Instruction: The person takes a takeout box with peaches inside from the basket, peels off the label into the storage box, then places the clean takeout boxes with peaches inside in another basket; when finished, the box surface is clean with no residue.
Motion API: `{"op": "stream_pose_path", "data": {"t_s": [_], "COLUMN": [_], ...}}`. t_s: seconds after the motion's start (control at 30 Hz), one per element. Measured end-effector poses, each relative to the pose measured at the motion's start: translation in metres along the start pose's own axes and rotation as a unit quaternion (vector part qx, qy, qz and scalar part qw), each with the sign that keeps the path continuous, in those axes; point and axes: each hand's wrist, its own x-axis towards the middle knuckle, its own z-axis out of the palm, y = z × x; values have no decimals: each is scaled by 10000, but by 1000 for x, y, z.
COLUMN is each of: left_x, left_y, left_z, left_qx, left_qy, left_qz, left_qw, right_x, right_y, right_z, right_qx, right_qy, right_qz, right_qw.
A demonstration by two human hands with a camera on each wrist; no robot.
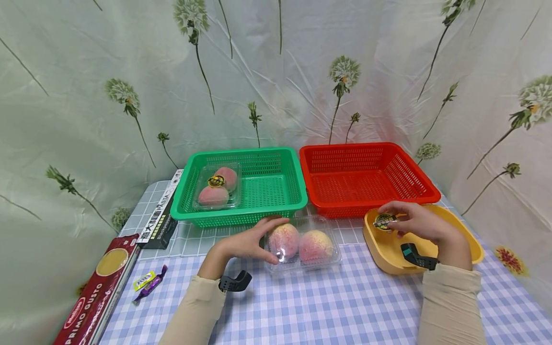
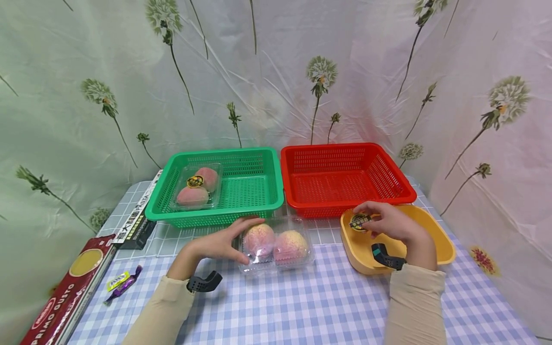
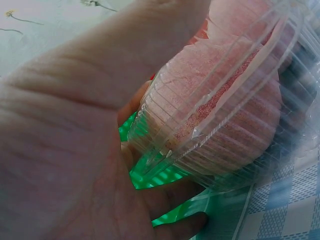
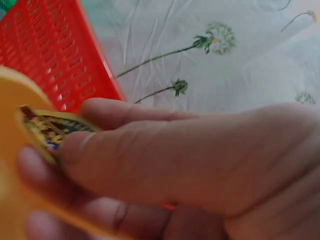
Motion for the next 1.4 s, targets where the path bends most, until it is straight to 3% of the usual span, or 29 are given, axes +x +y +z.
{"op": "stream_pose_path", "data": {"t_s": [0.57,0.8,1.03,1.27,1.4], "left_x": [1,0,1,-1,-2], "left_y": [1,1,1,1,1], "left_z": [0,0,-1,-2,-2], "left_qx": [28,22,42,85,126], "left_qy": [-20,-13,-19,-16,53], "left_qz": [19,3,30,64,128], "left_qw": [10000,10000,10000,9999,9998], "right_x": [7,7,9,4,1], "right_y": [27,27,30,22,14], "right_z": [5,5,5,2,0], "right_qx": [336,-65,-372,-1270,-1347], "right_qy": [-531,-501,-498,-54,167], "right_qz": [559,713,426,313,190], "right_qw": [9965,9962,9972,9914,9906]}}
